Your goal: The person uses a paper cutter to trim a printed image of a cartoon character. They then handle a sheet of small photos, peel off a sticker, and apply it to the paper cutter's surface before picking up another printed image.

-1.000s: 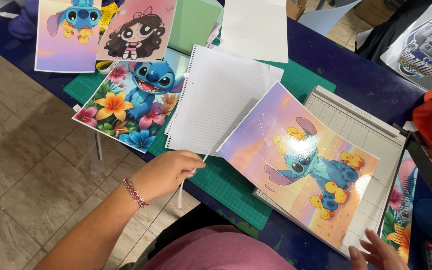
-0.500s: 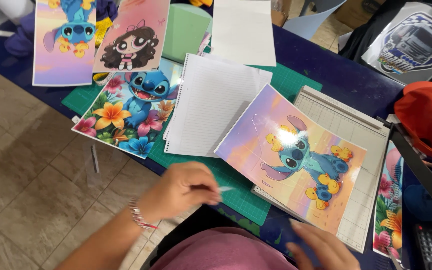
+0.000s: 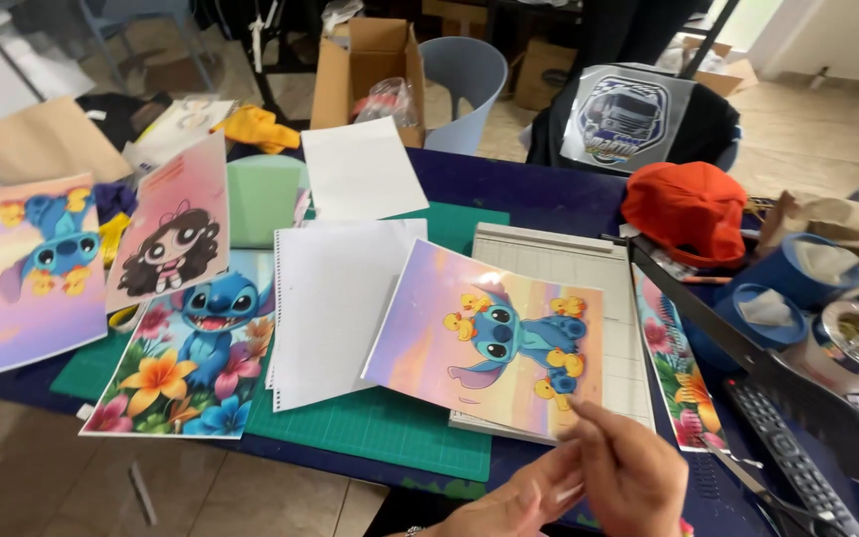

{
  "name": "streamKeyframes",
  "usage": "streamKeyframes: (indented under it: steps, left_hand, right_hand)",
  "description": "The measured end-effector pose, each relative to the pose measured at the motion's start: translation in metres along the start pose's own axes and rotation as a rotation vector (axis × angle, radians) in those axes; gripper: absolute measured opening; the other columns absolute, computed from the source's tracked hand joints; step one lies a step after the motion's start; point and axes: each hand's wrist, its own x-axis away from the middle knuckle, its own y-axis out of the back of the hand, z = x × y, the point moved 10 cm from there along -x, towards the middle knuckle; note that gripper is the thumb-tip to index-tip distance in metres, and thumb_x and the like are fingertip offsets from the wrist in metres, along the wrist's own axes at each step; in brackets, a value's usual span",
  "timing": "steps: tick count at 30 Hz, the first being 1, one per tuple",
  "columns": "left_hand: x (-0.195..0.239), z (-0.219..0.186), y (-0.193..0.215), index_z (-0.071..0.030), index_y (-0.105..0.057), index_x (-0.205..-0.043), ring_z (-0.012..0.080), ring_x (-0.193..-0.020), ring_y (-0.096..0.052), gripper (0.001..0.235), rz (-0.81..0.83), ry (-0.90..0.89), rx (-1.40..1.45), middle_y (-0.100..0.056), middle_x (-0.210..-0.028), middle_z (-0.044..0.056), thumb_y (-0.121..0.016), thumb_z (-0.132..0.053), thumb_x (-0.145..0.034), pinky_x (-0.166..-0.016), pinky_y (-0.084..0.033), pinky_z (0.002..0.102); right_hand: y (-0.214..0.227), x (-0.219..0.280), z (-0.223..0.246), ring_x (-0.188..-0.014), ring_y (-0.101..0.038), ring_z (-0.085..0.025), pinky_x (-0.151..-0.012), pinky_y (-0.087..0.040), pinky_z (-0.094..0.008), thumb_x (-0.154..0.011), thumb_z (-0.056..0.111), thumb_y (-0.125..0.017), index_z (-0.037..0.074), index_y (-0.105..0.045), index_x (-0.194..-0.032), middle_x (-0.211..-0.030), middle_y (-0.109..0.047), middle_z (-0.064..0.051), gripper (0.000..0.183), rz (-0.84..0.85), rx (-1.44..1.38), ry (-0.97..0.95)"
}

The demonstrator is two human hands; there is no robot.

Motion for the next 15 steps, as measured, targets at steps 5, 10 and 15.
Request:
streamKeyframes:
  steps: [5,10,15]
  left_hand:
    - [0.027,-0.012,-0.014,-0.031,-0.004,-0.168,0.0299,-0.158,-0.021,0.101,0.044,0.125,0.205,0.012,-0.179,0.019,-0.066,-0.075,-0.1,-0.126,-0.024,0.041]
    - [0.033,-0.059,0.074,-0.007,-0.042,-0.147,0.0231,-0.134,-0.059,0.052,-0.355,0.032,-0.661,-0.063,-0.127,0.009,-0.057,-0.025,-0.101,-0.113,-0.048,0.035]
    - [0.028,-0.155,0.233,-0.01,-0.063,-0.137,0.0223,-0.135,-0.06,0.039,-0.761,-0.192,-1.237,-0.066,-0.142,0.01,-0.05,-0.029,-0.105,-0.112,-0.049,0.036]
  right_hand:
    - [0.042,0.019,-0.064,-0.079,-0.064,-0.011,-0.08,-0.05,-0.025,-0.101,0.007,-0.077,0.002,-0.079,-0.105,-0.091,-0.074,-0.006,0.006,-0.198,0.147,-0.209]
    - [0.072,0.035,-0.071,-0.073,-0.062,-0.015,-0.074,-0.045,-0.027,-0.102,0.014,-0.068,0.008,-0.077,-0.094,-0.082,-0.07,-0.006,0.013,-0.083,0.171,-0.235]
    - [0.121,0.103,-0.222,-0.071,-0.057,-0.03,-0.07,-0.042,-0.041,-0.101,0.033,-0.074,0.0,-0.062,-0.065,-0.066,-0.059,-0.015,0.05,0.008,0.567,-0.225]
